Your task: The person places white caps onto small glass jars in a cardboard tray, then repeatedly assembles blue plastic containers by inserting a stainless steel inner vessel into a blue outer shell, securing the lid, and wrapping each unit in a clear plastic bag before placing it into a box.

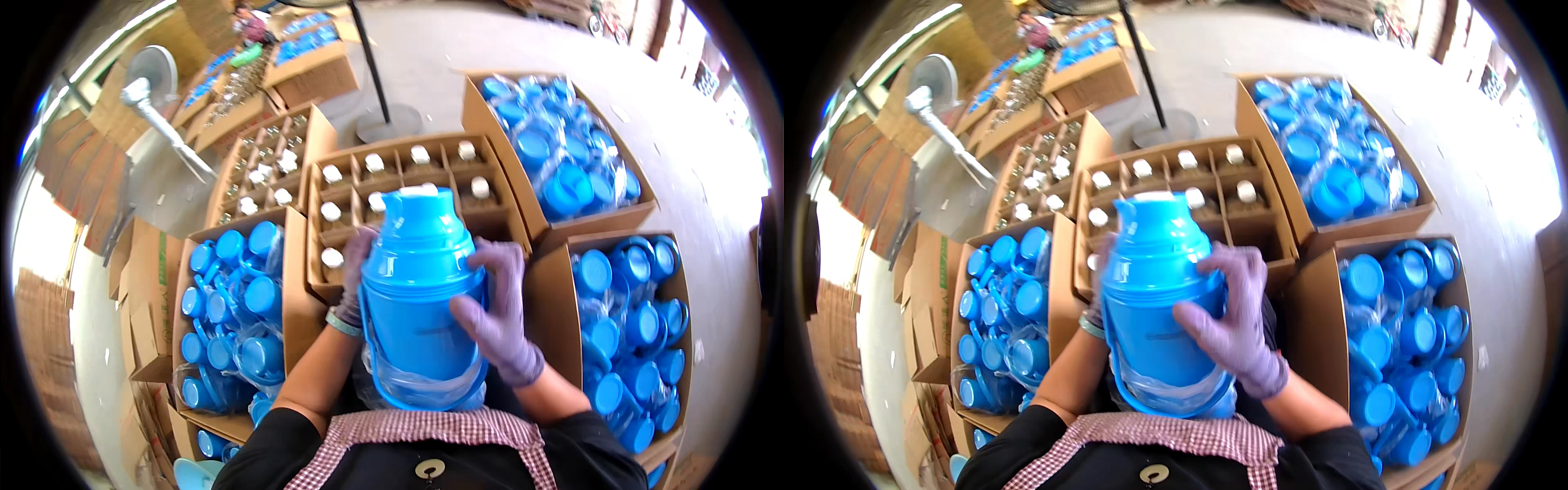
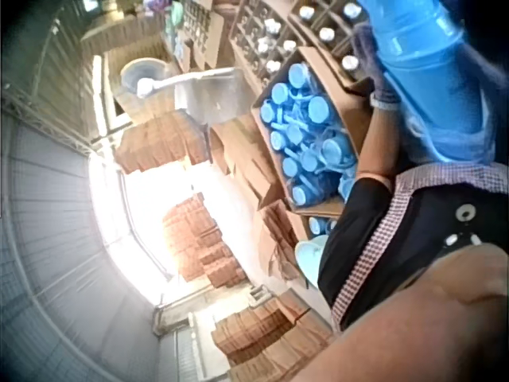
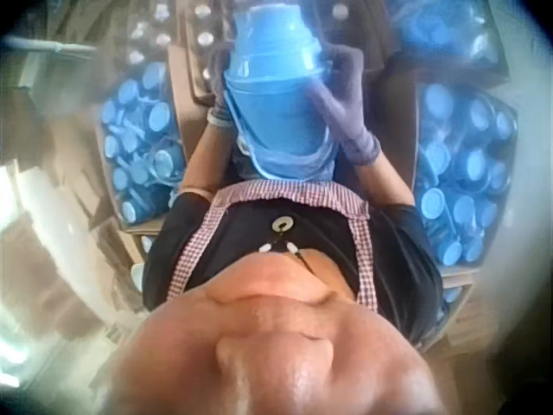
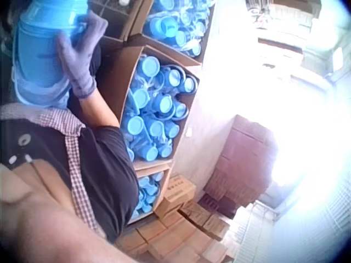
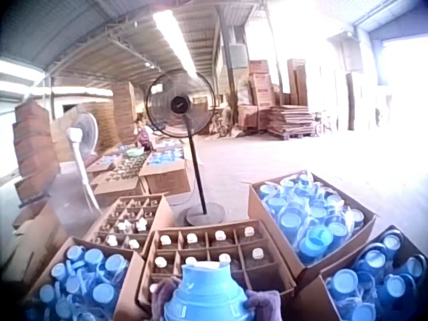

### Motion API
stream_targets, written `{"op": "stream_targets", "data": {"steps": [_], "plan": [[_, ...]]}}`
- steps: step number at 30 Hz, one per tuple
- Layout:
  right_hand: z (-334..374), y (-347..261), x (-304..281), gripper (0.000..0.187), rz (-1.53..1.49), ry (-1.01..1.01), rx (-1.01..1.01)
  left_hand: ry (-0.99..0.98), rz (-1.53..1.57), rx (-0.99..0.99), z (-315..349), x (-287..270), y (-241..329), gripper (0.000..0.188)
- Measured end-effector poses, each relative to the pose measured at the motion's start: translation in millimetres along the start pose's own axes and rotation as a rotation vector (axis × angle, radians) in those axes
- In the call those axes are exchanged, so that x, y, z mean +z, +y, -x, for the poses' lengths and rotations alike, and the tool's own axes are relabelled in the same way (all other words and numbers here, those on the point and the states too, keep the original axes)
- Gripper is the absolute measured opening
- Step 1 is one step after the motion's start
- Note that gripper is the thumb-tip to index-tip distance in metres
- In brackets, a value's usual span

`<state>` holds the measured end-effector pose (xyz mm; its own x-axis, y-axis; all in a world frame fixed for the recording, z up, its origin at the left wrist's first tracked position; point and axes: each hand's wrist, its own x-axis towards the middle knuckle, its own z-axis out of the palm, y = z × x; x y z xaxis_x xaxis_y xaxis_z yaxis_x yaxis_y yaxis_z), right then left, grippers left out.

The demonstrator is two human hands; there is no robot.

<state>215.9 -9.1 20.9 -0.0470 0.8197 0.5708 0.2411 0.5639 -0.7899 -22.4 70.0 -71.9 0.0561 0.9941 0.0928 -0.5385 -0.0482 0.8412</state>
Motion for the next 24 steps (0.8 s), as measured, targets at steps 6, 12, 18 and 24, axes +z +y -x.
{"op": "stream_targets", "data": {"steps": [6,12,18,24], "plan": [[-23.7,-7.4,2.8,0.051,0.122,-0.147,-0.186,-0.044,0.305,-0.457,20.1,29.4,46.3,0.041],[-31.7,8.8,17.3,0.041,0.096,-0.134,-0.136,0.113,0.57,-0.373,32.0,2.5,0.5,0.035],[-29.7,68.3,19.1,0.008,-0.235,-0.023,0.04,0.208,0.209,-0.2,34.7,-19.8,-0.2,0.027],[-24.0,138.0,35.2,0.024,-0.772,0.041,0.628,0.039,-0.729,0.368,40.3,33.4,53.3,0.039]]}}
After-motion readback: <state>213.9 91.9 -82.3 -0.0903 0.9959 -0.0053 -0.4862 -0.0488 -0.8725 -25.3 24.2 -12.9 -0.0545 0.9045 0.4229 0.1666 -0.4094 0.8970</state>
